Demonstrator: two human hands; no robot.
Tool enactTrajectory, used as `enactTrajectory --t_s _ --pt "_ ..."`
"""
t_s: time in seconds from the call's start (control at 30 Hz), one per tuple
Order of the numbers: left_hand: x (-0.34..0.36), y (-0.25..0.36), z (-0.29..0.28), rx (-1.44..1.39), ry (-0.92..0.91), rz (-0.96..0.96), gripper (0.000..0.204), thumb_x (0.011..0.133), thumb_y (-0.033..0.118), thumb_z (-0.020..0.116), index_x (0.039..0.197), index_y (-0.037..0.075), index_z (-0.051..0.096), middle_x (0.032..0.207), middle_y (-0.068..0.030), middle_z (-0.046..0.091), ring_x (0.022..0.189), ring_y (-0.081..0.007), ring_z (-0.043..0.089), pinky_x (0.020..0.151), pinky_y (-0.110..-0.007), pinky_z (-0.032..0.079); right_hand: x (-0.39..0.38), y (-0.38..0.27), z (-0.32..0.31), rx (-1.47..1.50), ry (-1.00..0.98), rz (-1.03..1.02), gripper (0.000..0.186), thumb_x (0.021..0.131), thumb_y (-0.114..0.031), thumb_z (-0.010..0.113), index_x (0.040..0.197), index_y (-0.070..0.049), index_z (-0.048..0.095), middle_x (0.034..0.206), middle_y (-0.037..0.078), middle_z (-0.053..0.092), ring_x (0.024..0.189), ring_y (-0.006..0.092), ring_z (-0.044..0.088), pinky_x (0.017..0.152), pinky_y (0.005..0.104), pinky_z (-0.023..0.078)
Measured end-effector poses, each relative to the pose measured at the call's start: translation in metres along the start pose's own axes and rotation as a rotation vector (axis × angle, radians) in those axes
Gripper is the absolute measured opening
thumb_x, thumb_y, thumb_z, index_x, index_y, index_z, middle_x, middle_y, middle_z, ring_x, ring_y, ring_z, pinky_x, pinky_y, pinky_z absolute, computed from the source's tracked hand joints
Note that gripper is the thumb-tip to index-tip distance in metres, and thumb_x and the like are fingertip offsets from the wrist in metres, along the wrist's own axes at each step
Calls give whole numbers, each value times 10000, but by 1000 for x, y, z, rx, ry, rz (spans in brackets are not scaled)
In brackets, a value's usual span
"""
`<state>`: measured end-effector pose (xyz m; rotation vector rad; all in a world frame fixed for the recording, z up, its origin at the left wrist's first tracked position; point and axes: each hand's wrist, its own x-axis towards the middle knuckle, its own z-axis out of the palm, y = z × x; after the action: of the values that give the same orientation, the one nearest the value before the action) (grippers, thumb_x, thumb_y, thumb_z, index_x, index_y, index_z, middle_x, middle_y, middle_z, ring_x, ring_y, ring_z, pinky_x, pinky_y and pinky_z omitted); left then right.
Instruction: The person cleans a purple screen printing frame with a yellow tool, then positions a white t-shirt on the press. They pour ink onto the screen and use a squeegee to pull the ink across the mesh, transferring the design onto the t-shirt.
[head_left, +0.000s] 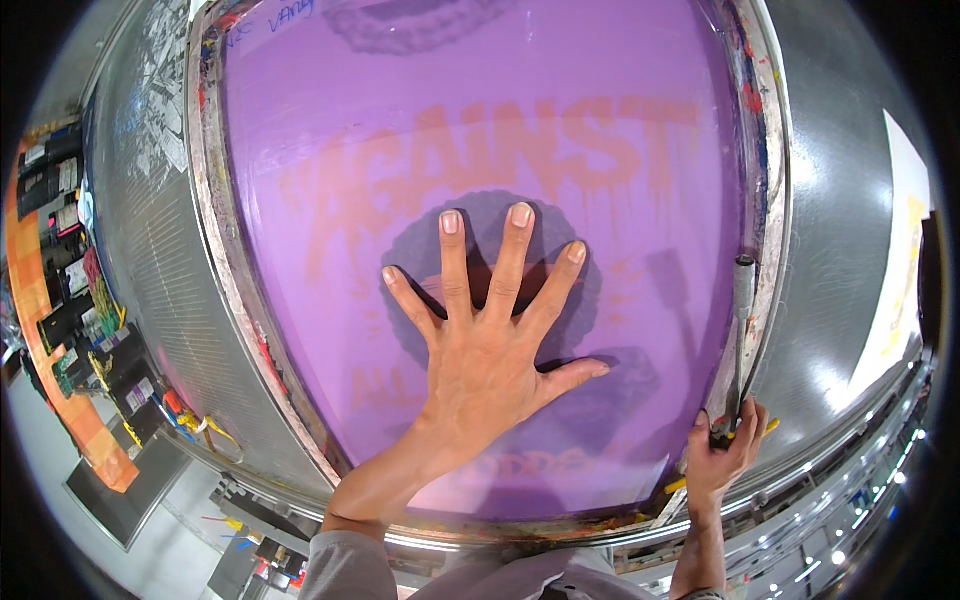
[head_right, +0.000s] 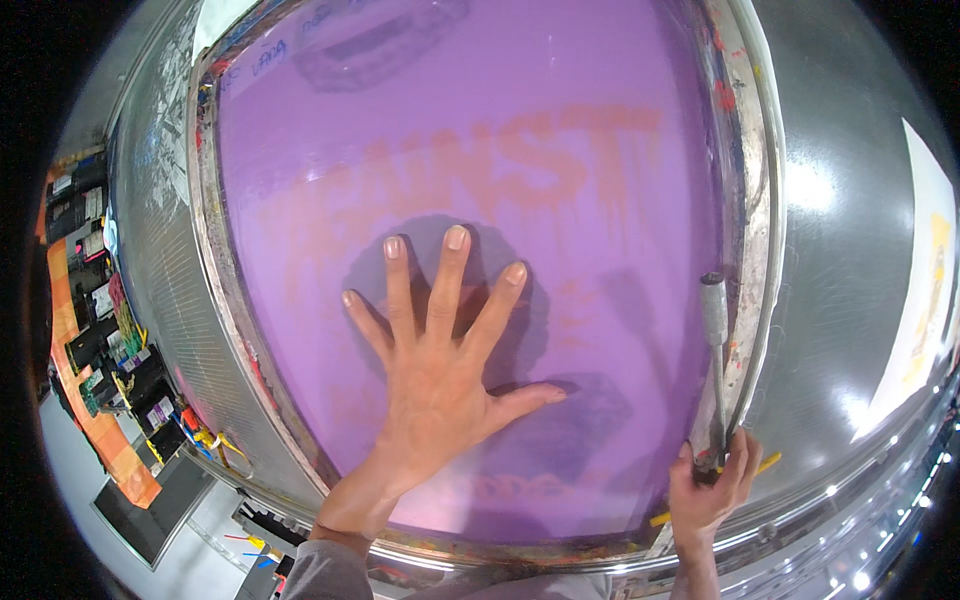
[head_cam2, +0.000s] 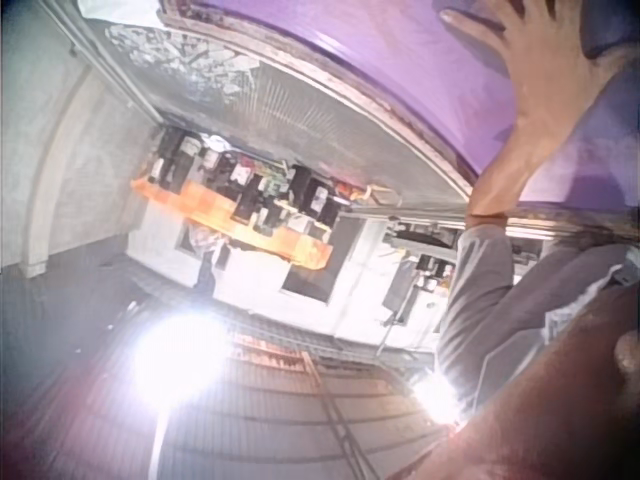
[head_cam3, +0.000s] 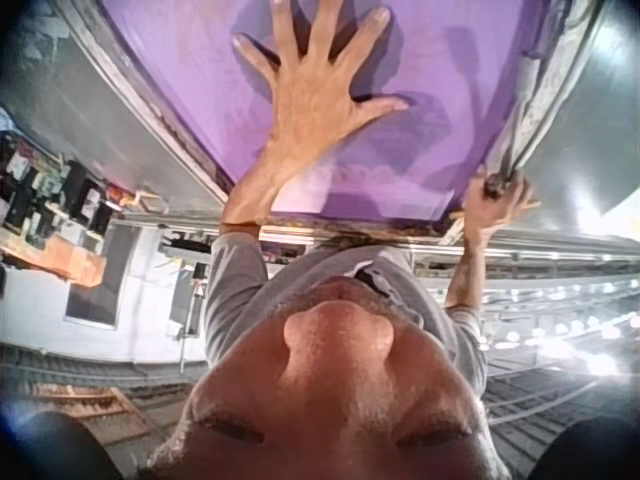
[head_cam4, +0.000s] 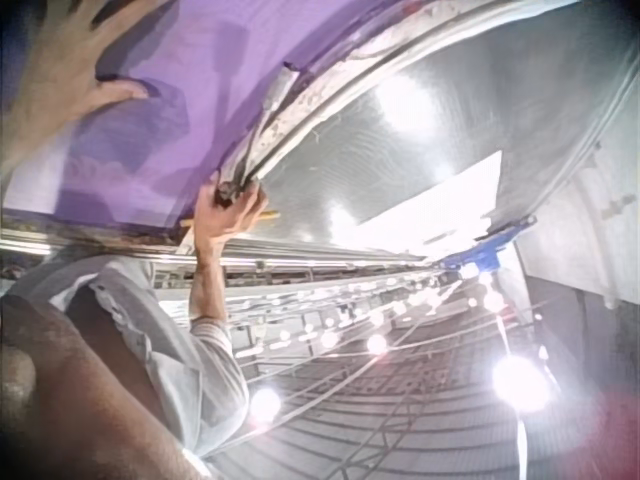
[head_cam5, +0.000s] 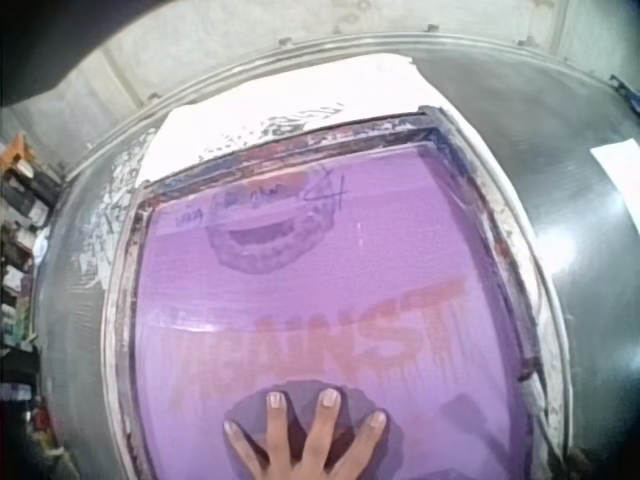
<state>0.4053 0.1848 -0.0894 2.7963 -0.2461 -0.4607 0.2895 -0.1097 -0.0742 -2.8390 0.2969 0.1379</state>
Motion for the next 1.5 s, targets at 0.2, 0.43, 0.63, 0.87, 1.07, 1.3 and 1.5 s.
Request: enactTrajectory --t_s 0.2,0.43,0.63,0.87,1.07,1.3,1.5 --pt "-2 -2 3 -2 28 10 954 675 776 689 1481 306 492 1652 -153 196 1489 -545 11 995 -845 -39 0 -1 -1 8 -11 13 606 744 -124 768 1259 68 511 1142 222 537 1056 411 562 890 488 461" --pt "-3 -3 1 46 -14 62 875 686 778 678 1430 334 555 1652 -116 227 1479 -566 22 989 -853 -23 0 1 0 6 -2 -17 594 771 -159 767 1259 64 511 1142 216 537 1046 400 558 889 475 460" --pt "-5 -5 1 17 28 105 797 730 710 707 1391 277 601 1618 -131 312 1473 -566 91 1047 -806 -9 0 2 0 -16 1 -7 599 778 -189 771 1259 60 516 1146 214 540 1040 396 558 890 471 460" --pt "-35 -2 -3 -77 47 101 745 764 671 717 1341 204 651 1570 -237 357 1461 -577 144 1107 -734 6 -2 1 -1 -14 8 10 606 784 -217 776 1265 53 523 1135 214 554 1034 404 567 901 474 461" --pt "-12 25 -5 -84 -101 -30 909 682 806 645 1433 302 560 1633 -267 151 1456 -609 7 995 -841 -7 -1 2 0 -14 -19 38 593 788 -224 777 1249 53 528 1139 216 556 1040 399 572 899 473 462" --pt "-7 27 5 -12 -95 -22 997 631 891 561 1470 355 505 1644 -263 97 1451 -618 -25 945 -878 -5 3 1 1 -23 24 -26 574 782 -190 775 1242 51 531 1126 203 555 1011 387 576 866 466 471" --pt "-10 24 5 -63 -25 -12 970 653 843 595 1464 316 520 1647 -244 131 1489 -549 0 979 -861 -12 1 -2 -4 90 56 22 497 802 -124 752 1234 34 562 1122 184 553 960 338 594 810 421 495"
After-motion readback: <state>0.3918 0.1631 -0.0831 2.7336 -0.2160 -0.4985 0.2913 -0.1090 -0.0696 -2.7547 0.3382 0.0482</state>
